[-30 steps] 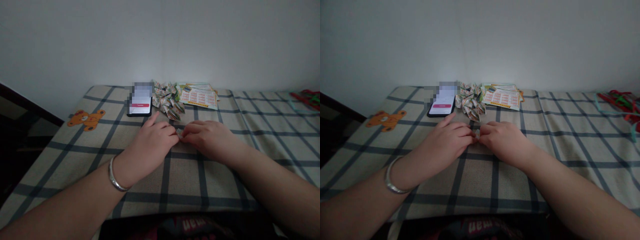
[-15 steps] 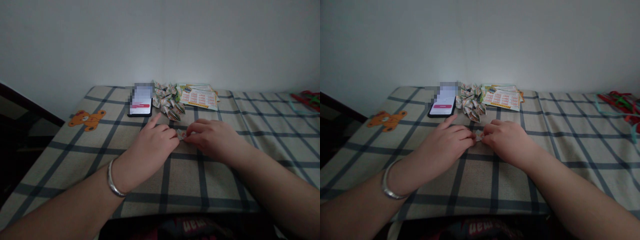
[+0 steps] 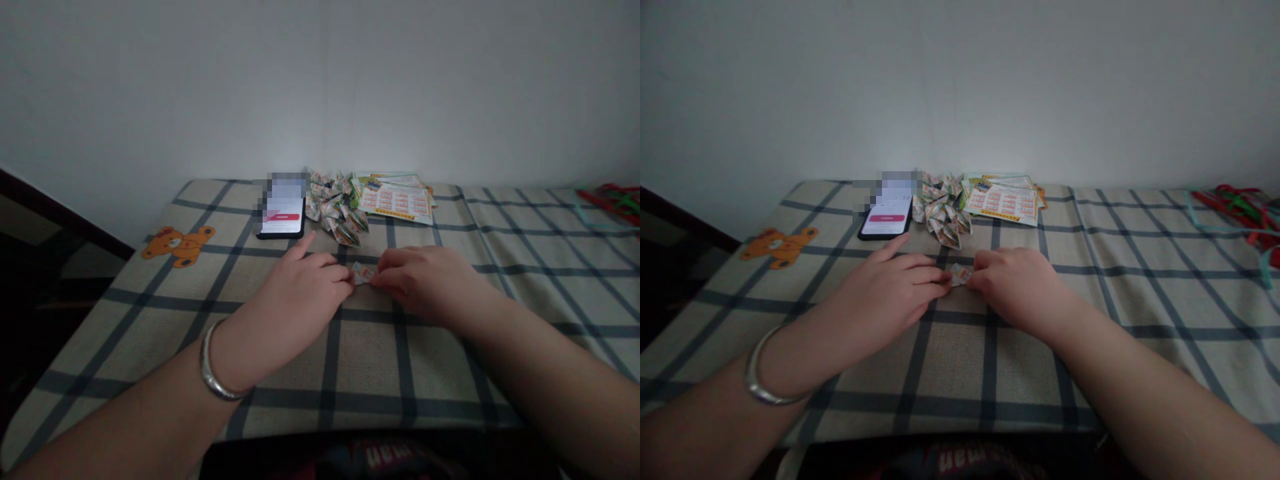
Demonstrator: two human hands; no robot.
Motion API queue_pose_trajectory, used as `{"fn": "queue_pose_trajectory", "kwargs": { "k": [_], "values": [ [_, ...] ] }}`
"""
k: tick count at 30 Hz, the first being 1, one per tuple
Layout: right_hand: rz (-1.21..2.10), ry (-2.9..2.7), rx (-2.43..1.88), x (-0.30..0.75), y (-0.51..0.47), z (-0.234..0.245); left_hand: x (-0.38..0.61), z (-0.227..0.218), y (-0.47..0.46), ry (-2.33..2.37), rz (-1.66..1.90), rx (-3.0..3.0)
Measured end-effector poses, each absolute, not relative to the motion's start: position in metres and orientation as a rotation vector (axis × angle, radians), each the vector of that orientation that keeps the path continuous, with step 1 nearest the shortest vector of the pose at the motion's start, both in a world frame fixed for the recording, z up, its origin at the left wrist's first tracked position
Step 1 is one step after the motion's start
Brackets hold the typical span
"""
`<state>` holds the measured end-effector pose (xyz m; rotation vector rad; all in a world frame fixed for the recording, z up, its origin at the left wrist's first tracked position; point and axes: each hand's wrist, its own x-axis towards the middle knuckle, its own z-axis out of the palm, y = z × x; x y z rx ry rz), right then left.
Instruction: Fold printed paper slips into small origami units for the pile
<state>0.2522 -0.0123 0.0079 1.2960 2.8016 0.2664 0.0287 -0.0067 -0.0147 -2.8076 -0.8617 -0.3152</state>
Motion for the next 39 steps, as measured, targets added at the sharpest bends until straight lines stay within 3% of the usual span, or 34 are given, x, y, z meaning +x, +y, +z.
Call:
{"fn": "queue_pose_trajectory", "kwargs": {
  "k": [26, 34, 39],
  "values": [
    [0.224, 2.781, 1.364, 0.257, -0.013, 0.005, 0.029, -0.007, -0.012, -0.876, -0.21, -2.849],
    [0.039, 2.819, 1.39, 0.258, -0.01, 0.008, 0.03, -0.008, -0.013, -0.908, -0.194, -2.85],
    [0.214, 2.747, 1.383, 0.255, -0.013, 0.012, 0.029, -0.006, -0.013, -0.894, -0.211, -2.866]
  ]
}}
